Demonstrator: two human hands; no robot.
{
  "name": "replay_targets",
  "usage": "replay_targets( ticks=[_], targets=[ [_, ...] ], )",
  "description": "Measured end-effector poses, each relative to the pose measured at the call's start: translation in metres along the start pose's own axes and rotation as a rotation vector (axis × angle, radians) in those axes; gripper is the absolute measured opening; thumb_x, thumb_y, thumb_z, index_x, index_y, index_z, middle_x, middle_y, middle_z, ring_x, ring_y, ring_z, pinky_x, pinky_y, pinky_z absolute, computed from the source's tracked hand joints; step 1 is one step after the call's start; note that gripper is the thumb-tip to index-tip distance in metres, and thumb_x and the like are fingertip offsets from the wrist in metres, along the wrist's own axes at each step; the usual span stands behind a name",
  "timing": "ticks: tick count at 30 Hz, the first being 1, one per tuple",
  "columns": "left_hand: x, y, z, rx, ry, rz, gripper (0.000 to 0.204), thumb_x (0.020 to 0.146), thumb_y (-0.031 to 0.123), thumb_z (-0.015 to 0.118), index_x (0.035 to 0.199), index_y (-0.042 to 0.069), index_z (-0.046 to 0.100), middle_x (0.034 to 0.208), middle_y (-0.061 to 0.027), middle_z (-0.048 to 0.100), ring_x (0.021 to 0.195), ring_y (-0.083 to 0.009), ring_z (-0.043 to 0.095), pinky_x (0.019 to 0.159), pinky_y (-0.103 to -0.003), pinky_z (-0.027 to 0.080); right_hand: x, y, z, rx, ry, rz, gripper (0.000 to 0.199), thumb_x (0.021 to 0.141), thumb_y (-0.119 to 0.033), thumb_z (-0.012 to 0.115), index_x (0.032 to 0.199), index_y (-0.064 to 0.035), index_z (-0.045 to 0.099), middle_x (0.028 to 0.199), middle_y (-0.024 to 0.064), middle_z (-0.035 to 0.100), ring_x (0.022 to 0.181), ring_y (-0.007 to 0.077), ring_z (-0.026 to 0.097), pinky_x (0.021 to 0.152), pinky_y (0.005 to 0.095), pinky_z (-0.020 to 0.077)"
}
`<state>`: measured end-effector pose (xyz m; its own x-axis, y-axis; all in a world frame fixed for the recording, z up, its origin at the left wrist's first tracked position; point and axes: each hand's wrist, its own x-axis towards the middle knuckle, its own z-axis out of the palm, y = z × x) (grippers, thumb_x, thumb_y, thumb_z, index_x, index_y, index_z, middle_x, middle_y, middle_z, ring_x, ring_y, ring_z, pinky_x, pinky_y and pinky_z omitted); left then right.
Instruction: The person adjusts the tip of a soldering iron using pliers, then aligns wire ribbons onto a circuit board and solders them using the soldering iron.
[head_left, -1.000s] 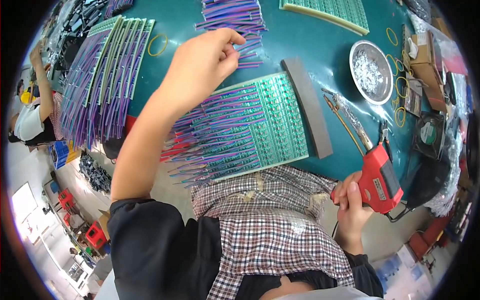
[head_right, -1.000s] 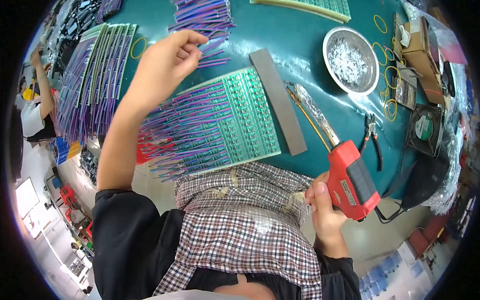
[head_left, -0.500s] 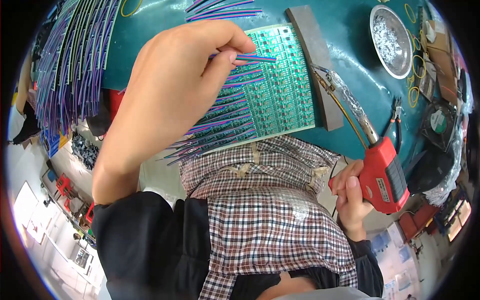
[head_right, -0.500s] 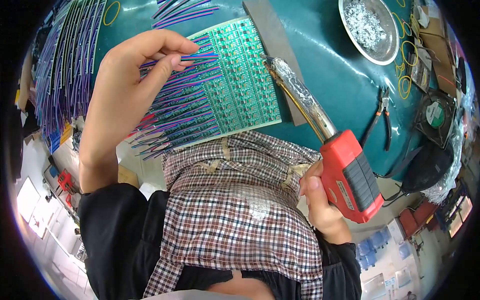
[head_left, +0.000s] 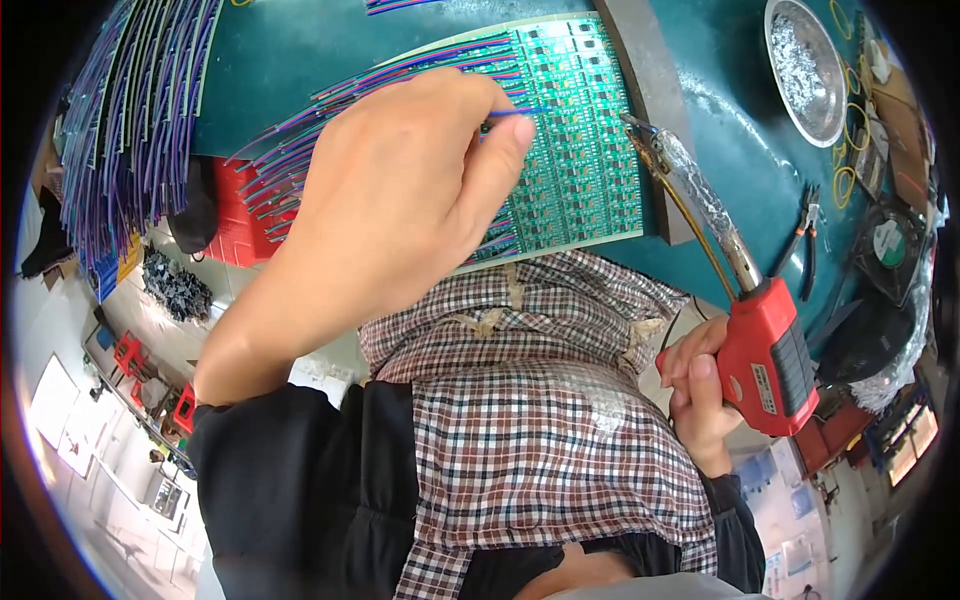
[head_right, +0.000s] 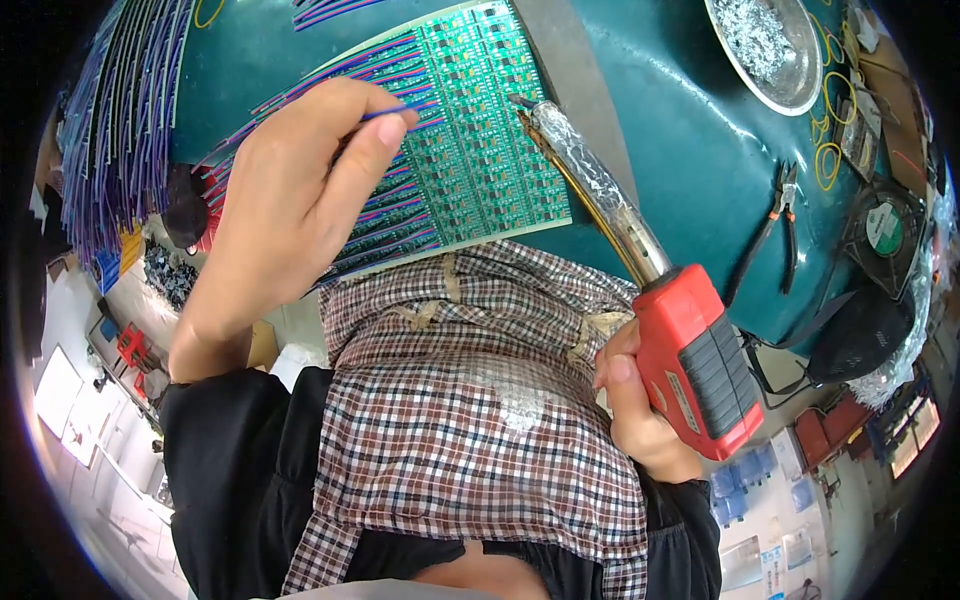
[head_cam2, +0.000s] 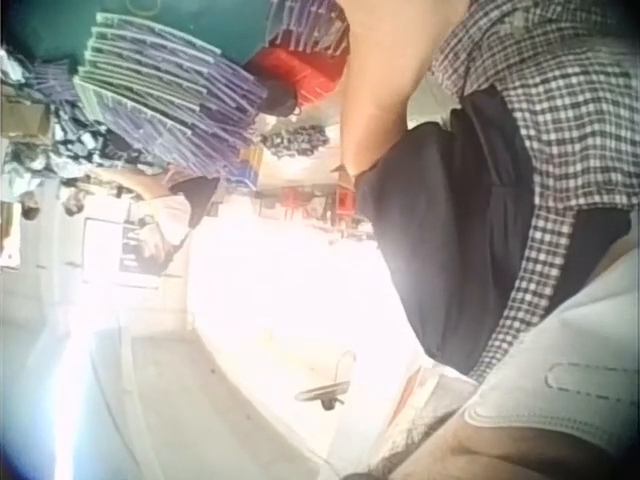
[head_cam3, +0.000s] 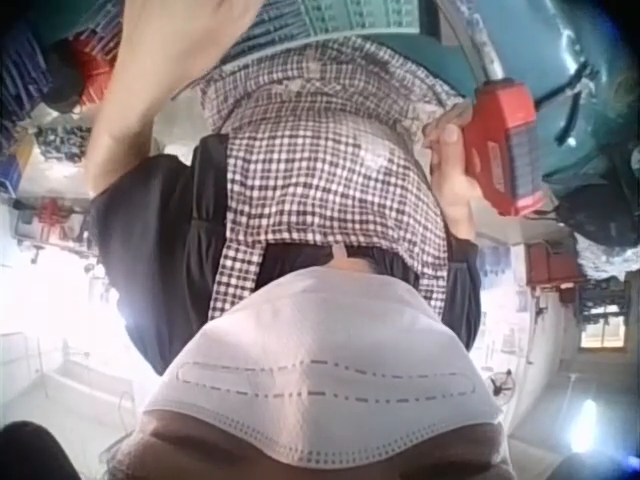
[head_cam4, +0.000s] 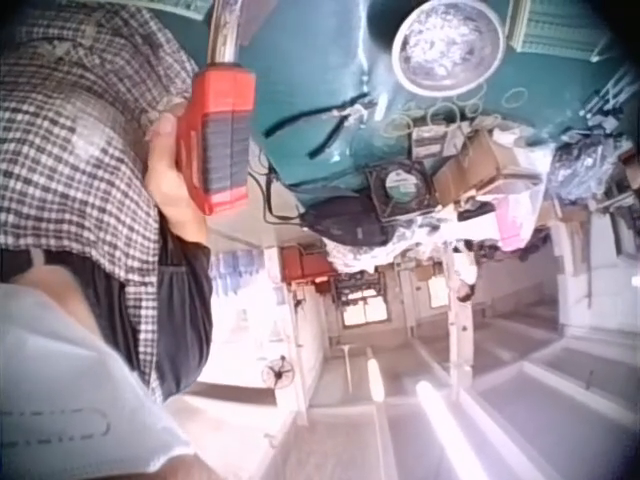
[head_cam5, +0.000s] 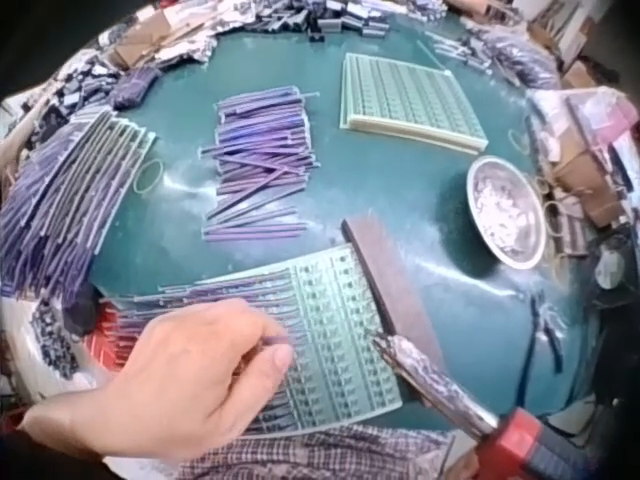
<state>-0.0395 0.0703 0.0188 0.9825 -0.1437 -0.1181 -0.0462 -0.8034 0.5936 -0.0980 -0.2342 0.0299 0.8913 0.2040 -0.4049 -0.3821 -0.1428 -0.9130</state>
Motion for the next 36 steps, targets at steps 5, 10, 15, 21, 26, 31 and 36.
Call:
replay_targets(
  ticks=[5, 10, 15, 21, 26, 31, 36],
  targets=[
    [-0.001, -0.003, 0.007, -0.069, 0.044, 0.018, 0.012, 0.1, 0.012, 0.065, 0.099, 0.0, 0.068, 0.089, -0.0108, 0.067, 0.078, -0.0198, 0.063, 0.07, -0.032, 0.049, 0.001, -0.002, 0.003, 0.029, -0.007, 0.011, 0.018, 0.097, -0.015, 0.061, 0.098, -0.0018, 0.048, 0.072, 0.0077, 0.051, 0.053, 0.0115, 0.043, 0.051, 0.0273, 0.0417],
    [-0.003, 0.002, 0.021, -0.135, 0.079, -0.096, 0.012, 0.095, 0.013, 0.072, 0.098, 0.002, 0.069, 0.091, -0.0071, 0.069, 0.073, -0.0164, 0.064, 0.063, -0.03, 0.049, -0.001, 0.0, 0.003, 0.001, -0.019, -0.003, 0.019, 0.097, -0.015, 0.061, 0.1, -0.0015, 0.049, 0.073, 0.008, 0.052, 0.052, 0.011, 0.042, 0.051, 0.0272, 0.042],
    [-0.003, 0.001, 0.027, 0.011, 0.15, -0.099, 0.015, 0.089, 0.015, 0.078, 0.086, 0.005, 0.068, 0.081, -0.0033, 0.063, 0.066, -0.0136, 0.061, 0.059, -0.028, 0.049, 0.0, 0.003, -0.004, -0.107, -0.104, -0.001, 0.019, 0.097, -0.016, 0.063, 0.103, -0.0018, 0.05, 0.075, 0.0081, 0.054, 0.052, 0.0106, 0.042, 0.052, 0.0269, 0.0423],
    [-0.001, 0.001, 0.036, 0.007, 0.19, -0.146, 0.017, 0.087, 0.014, 0.079, 0.08, 0.005, 0.067, 0.077, -0.0031, 0.06, 0.063, -0.0141, 0.06, 0.058, -0.027, 0.048, 0.0, 0.006, -0.005, -0.17, -0.144, 0.026, 0.018, 0.098, -0.016, 0.063, 0.103, -0.003, 0.051, 0.075, 0.008, 0.054, 0.052, 0.01, 0.041, 0.053, 0.0268, 0.0422],
    [-0.002, 0.001, 0.042, -0.013, 0.23, -0.131, 0.018, 0.087, 0.013, 0.078, 0.077, 0.004, 0.066, 0.076, -0.0034, 0.059, 0.063, -0.0141, 0.06, 0.057, -0.027, 0.049, -0.001, 0.006, -0.004, -0.276, -0.121, 0.055, 0.026, 0.098, -0.017, 0.064, 0.114, 0.0002, 0.053, 0.072, 0.006, 0.053, 0.054, 0.0096, 0.043, 0.054, 0.026, 0.0422],
    [-0.001, -0.001, 0.044, 0.002, 0.252, -0.115, 0.02, 0.087, 0.012, 0.078, 0.075, 0.004, 0.065, 0.074, -0.0035, 0.059, 0.062, -0.0141, 0.059, 0.057, -0.027, 0.049, -0.002, 0.011, -0.003, -0.276, -0.128, 0.079, 0.028, 0.099, -0.018, 0.064, 0.117, 0.0013, 0.053, 0.072, 0.0053, 0.053, 0.054, 0.0091, 0.044, 0.055, 0.0259, 0.0428],
    [0.0, -0.001, 0.046, 0.004, 0.277, -0.108, 0.021, 0.087, 0.012, 0.078, 0.075, 0.003, 0.064, 0.074, -0.0037, 0.059, 0.061, -0.0148, 0.059, 0.056, -0.028, 0.049, 0.005, 0.012, -0.001, -0.284, -0.151, 0.024, 0.021, 0.099, -0.016, 0.063, 0.108, -0.0009, 0.052, 0.072, 0.005, 0.052, 0.055, 0.0095, 0.045, 0.055, 0.0262, 0.0429]
  ],
)
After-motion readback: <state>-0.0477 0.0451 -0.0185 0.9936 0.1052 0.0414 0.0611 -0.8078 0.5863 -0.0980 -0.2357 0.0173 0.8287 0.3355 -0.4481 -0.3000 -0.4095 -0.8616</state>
